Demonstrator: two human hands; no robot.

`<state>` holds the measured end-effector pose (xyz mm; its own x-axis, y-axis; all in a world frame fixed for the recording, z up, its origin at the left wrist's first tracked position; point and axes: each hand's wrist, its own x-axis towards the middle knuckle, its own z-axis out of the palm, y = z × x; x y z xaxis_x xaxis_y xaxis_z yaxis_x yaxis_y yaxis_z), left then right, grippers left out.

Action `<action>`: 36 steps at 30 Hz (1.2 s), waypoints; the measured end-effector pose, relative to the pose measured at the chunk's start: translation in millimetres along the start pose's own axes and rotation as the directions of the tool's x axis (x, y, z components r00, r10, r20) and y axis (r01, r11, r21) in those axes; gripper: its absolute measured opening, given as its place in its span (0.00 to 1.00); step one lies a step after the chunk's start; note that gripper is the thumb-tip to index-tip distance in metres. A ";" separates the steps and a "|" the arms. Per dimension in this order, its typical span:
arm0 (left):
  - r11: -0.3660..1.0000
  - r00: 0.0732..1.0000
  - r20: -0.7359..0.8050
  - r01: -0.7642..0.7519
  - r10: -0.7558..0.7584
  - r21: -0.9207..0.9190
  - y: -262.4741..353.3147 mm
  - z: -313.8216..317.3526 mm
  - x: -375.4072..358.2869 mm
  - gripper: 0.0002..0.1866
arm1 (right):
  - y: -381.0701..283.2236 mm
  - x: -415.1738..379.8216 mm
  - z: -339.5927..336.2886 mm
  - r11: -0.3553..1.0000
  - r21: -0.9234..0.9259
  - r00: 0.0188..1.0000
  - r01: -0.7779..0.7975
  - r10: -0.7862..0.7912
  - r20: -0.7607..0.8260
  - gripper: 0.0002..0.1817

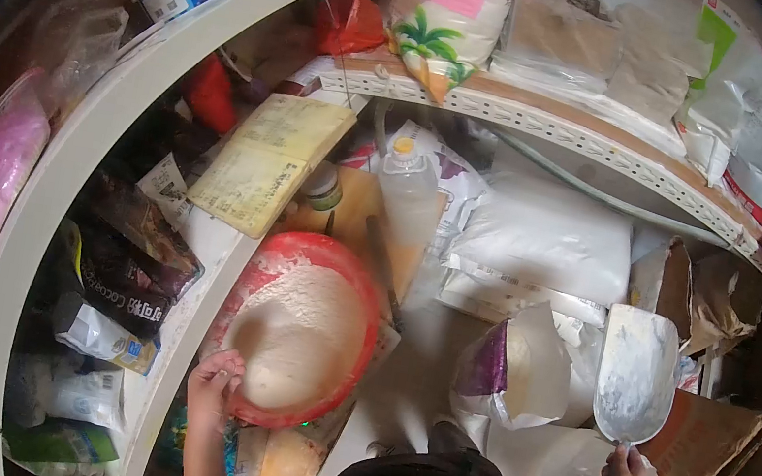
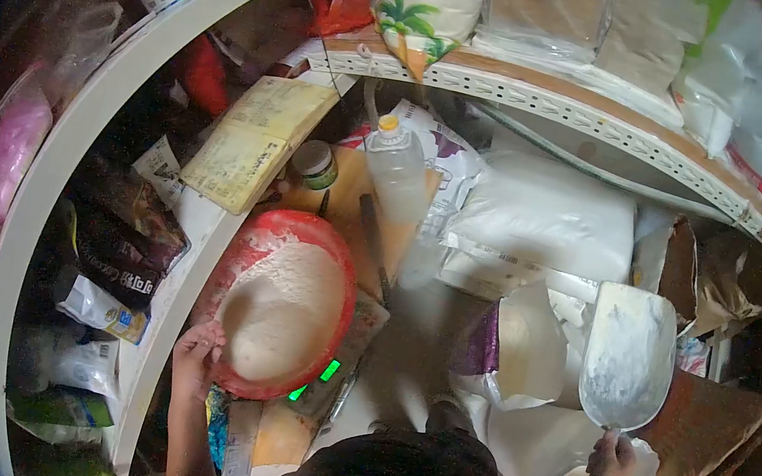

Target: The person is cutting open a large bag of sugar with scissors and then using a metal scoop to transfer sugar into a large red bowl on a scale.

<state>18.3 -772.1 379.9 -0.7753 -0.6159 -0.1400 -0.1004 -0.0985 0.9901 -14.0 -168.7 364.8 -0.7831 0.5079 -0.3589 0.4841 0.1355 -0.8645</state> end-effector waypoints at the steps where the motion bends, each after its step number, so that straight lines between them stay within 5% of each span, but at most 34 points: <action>1: 0.990 0.997 -0.031 0.072 -0.076 -0.120 1.3 -1.3 -1.9 0.12 | -1.7 1.2 2.9 1.000 0.004 1.000 0.012 -0.012 0.024 0.14; 14: 0.998 0.998 -0.038 0.051 -0.052 -0.030 -12.3 -12.1 4.6 0.10 | -37.9 -7.5 50.0 1.000 0.005 0.961 0.021 -0.022 0.276 0.08; 27: 0.993 0.992 -0.080 0.088 -0.094 -0.077 -18.1 -9.5 18.9 0.06 | -41.3 -25.9 70.9 0.999 0.035 0.957 -0.021 0.010 0.289 0.08; 30: 0.971 0.979 -0.142 0.114 -0.145 -0.210 -17.8 -4.3 20.5 0.06 | -36.8 -27.4 71.7 0.999 0.034 0.955 -0.023 0.012 0.295 0.08; 36: 0.984 0.988 -0.026 0.148 -0.151 -0.100 -9.2 -1.2 17.5 0.06 | -34.8 -30.0 73.2 0.999 0.006 0.952 -0.032 0.029 0.305 0.09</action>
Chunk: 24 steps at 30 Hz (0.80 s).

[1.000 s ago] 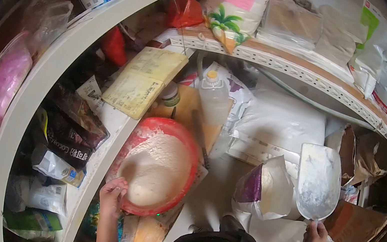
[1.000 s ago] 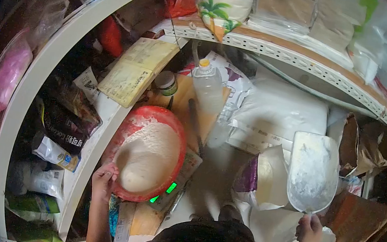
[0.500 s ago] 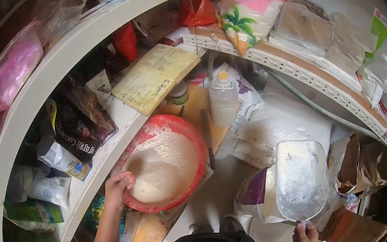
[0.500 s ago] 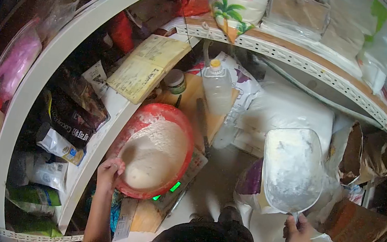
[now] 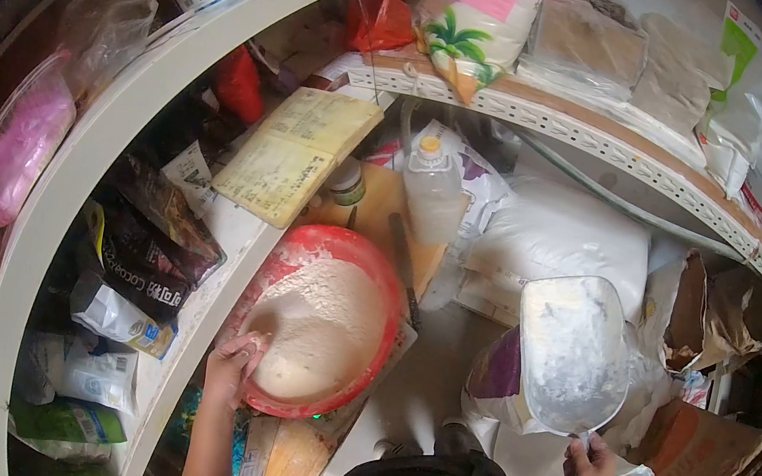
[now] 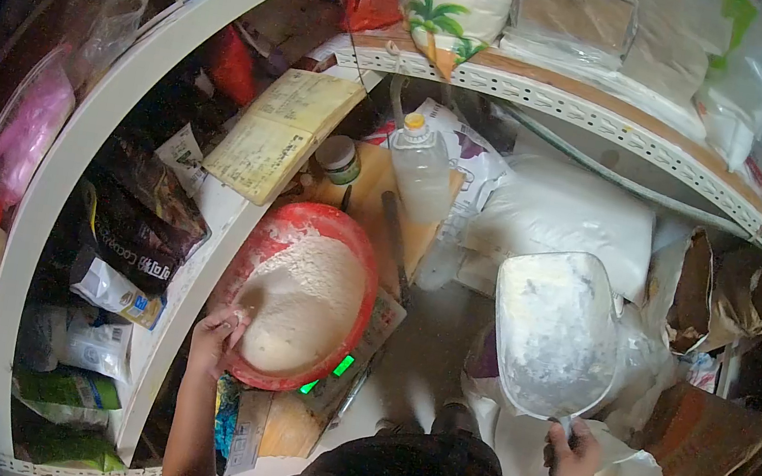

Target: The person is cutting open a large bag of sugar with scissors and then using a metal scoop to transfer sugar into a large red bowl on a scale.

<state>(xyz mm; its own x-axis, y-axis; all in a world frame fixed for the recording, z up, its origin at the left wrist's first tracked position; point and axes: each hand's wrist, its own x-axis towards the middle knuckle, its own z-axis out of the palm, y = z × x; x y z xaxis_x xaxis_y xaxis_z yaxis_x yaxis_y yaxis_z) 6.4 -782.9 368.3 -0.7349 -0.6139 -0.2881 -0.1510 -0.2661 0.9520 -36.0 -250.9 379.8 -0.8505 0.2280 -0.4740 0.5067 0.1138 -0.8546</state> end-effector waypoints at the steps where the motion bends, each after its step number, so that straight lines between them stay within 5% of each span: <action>1: 1.000 1.000 -0.027 0.006 -0.005 0.024 1.9 3.4 -1.7 0.07 | -2.0 -1.0 1.1 1.000 -0.004 1.000 -0.007 0.007 -0.002 0.09; 13: 0.954 0.989 0.007 -0.145 0.148 0.264 -15.9 -11.6 10.9 0.07 | 0.0 0.7 6.5 1.000 0.012 0.999 0.026 -0.026 0.039 0.08; 18: 0.758 0.964 0.097 -0.256 0.249 0.600 -10.9 -6.1 1.9 0.08 | -1.4 3.0 8.6 0.999 -0.028 0.995 0.039 -0.036 0.096 0.08; 21: 0.502 0.880 0.220 -0.428 0.421 0.751 -1.0 4.1 -4.5 0.09 | 1.0 5.4 11.1 0.998 -0.021 0.991 0.058 -0.055 0.121 0.07; 24: 0.457 0.893 0.249 -0.411 0.374 0.789 5.2 5.2 -7.8 0.12 | 0.7 5.6 12.9 0.997 -0.034 0.989 0.063 -0.057 0.137 0.07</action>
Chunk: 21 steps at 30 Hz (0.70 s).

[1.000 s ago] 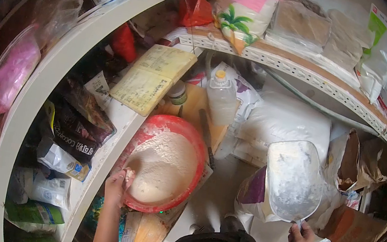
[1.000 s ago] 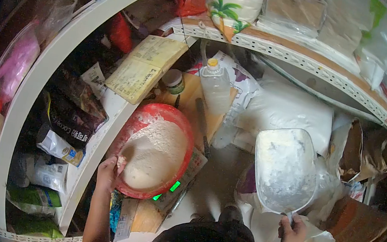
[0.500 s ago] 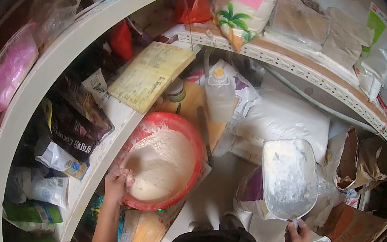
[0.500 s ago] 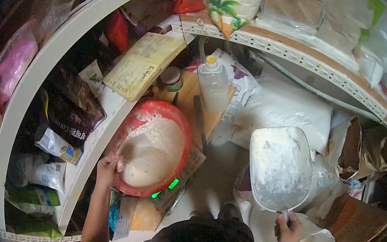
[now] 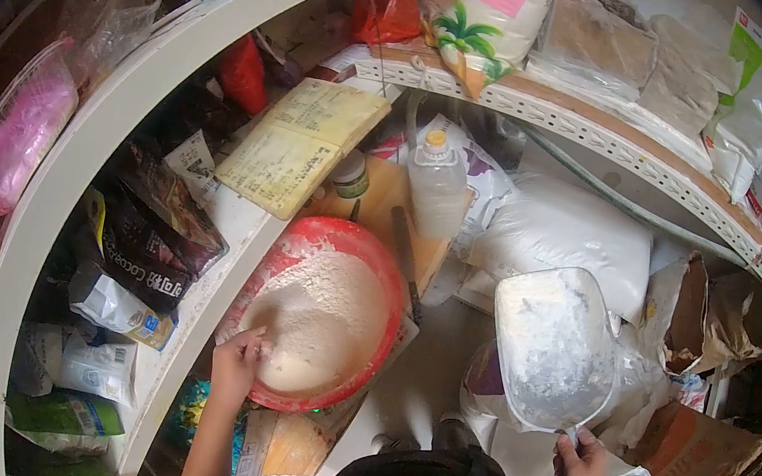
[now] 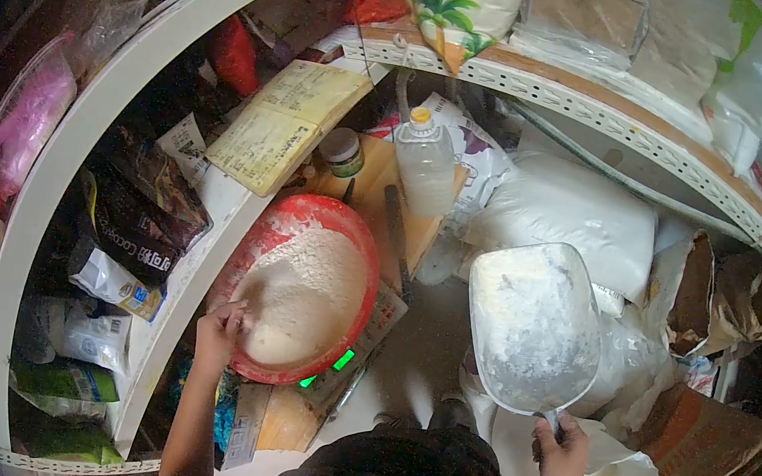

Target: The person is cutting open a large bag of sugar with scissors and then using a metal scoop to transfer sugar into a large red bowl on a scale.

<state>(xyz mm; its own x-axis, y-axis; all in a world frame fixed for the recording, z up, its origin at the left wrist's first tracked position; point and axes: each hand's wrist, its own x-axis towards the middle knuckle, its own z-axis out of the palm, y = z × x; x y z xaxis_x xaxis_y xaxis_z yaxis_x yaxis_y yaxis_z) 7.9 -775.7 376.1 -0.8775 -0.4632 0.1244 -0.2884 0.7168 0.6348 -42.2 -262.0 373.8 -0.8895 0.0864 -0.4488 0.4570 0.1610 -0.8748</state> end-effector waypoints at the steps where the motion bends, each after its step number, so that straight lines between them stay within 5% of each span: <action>1: 0.999 0.999 -0.003 -0.048 0.048 0.020 0.5 -0.4 0.4 0.12 | 0.2 0.1 0.7 1.000 0.000 1.000 0.007 -0.007 0.004 0.07; 3: 0.988 0.990 -0.003 -0.142 0.143 0.060 2.9 -0.4 1.2 0.12 | 0.6 0.6 1.5 1.000 -0.001 1.000 0.010 -0.010 0.010 0.08; 6: 0.995 0.987 0.157 0.054 -0.041 -0.084 15.4 -7.4 1.6 0.17 | 0.8 0.9 4.0 1.000 -0.005 1.000 0.002 -0.002 0.012 0.08; 9: 0.972 0.962 0.216 -0.195 0.164 0.130 8.5 1.6 5.8 0.26 | -0.6 -0.2 7.6 0.999 -0.034 1.000 -0.007 0.008 0.011 0.08; 12: 0.937 0.912 0.364 -0.277 0.187 0.214 18.9 12.4 8.7 0.36 | -2.0 -0.3 11.3 0.997 -0.076 0.999 -0.006 0.009 0.041 0.08; 21: 0.844 0.805 0.570 -0.413 0.164 0.341 -0.8 29.3 31.4 0.35 | -16.7 -6.1 16.1 0.996 -0.093 0.959 -0.010 0.036 0.281 0.09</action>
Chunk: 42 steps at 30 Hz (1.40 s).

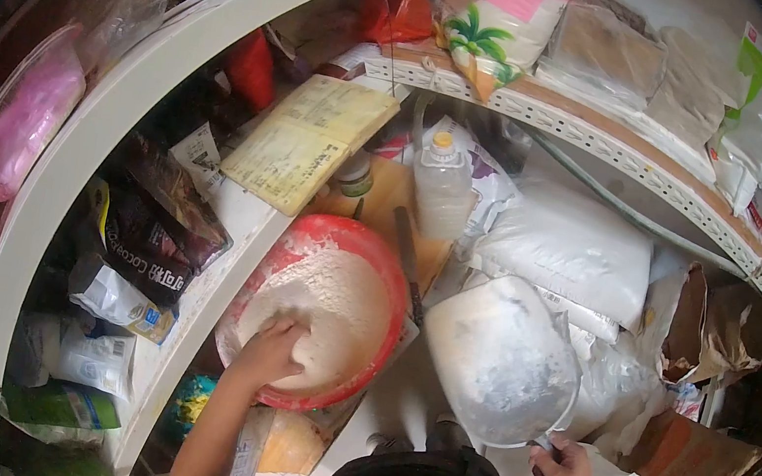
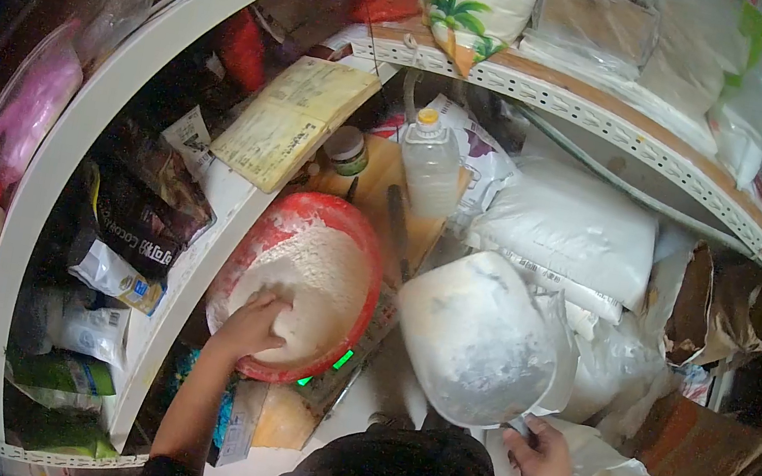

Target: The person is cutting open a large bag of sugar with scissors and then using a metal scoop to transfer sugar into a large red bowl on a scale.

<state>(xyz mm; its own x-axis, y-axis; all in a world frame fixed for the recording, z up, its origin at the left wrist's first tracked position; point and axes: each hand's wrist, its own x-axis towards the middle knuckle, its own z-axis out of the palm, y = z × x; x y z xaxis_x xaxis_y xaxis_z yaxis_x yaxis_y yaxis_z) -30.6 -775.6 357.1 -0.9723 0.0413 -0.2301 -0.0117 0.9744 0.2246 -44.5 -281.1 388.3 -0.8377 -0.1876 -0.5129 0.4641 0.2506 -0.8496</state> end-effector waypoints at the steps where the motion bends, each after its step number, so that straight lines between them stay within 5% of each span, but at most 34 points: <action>1: 0.999 0.999 -0.016 -0.035 0.036 0.033 -4.9 6.4 3.8 0.34 | -5.5 0.8 -0.4 1.000 -0.012 0.998 -0.019 0.020 0.058 0.09; 3: 0.991 0.994 -0.045 -0.098 0.103 0.094 -12.6 19.8 8.1 0.34 | -16.3 2.1 -2.1 0.999 -0.027 0.984 -0.042 0.046 0.171 0.09; 6: 0.998 0.990 0.141 0.010 -0.019 0.066 -14.6 19.2 13.3 0.28 | -32.4 3.6 0.7 0.999 -0.025 0.954 -0.026 0.032 0.298 0.09; 9: 0.996 0.987 0.158 0.005 -0.018 0.084 -23.9 16.7 16.8 0.23 | -46.4 7.7 8.9 0.998 -0.048 0.935 0.050 -0.030 0.353 0.10; 12: 0.992 0.996 0.027 -0.080 0.083 -0.103 -23.2 -5.1 17.3 0.17 | -59.8 15.8 16.4 0.982 -0.148 0.922 0.118 -0.053 0.383 0.11; 15: 0.978 0.976 0.099 0.183 -0.193 0.103 21.1 -74.2 12.7 0.12 | -74.4 24.5 27.4 0.955 -0.250 0.918 0.157 -0.048 0.394 0.12; 21: 0.962 0.954 -0.256 -0.205 0.155 -0.182 83.5 -123.5 12.2 0.09 | -90.6 35.6 48.5 0.942 -0.288 0.903 0.173 -0.035 0.427 0.12; 24: 0.954 0.938 -0.186 -0.299 0.291 -0.015 77.3 -116.1 38.9 0.12 | -99.0 32.3 61.6 0.957 -0.239 0.896 0.165 -0.044 0.442 0.07; 30: 0.816 0.818 -0.241 -0.562 0.523 -0.135 86.3 -136.0 31.4 0.13 | -93.8 30.0 64.2 0.954 -0.238 0.883 0.185 -0.055 0.465 0.07; 33: 0.898 0.931 -0.029 -0.360 0.365 -0.253 90.6 -139.7 28.7 0.15 | -96.4 25.1 64.1 0.945 -0.262 0.884 0.195 -0.053 0.464 0.07; 36: 0.965 0.970 0.088 -0.212 0.227 -0.157 91.3 -152.1 19.3 0.18 | -92.0 25.4 58.9 0.946 -0.264 0.879 0.189 -0.044 0.474 0.09; 39: 0.918 0.950 -0.247 -0.263 0.192 -0.298 62.4 -125.7 6.6 0.18 | -74.0 31.9 47.1 0.971 -0.171 0.880 0.168 -0.069 0.469 0.13; 42: 0.980 0.979 -0.200 -0.078 0.040 -0.186 18.9 -79.0 -10.7 0.22 | -70.2 22.1 38.7 0.984 -0.116 0.921 0.138 -0.085 0.381 0.11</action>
<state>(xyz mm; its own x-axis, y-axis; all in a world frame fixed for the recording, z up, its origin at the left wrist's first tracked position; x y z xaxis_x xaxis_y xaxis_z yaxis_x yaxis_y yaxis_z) -38.9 -775.1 438.7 -0.9990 0.0352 -0.0270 0.0209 0.9101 0.4138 -84.4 -339.6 431.8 -0.7006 -0.5561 -0.4472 0.3072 0.3306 -0.8924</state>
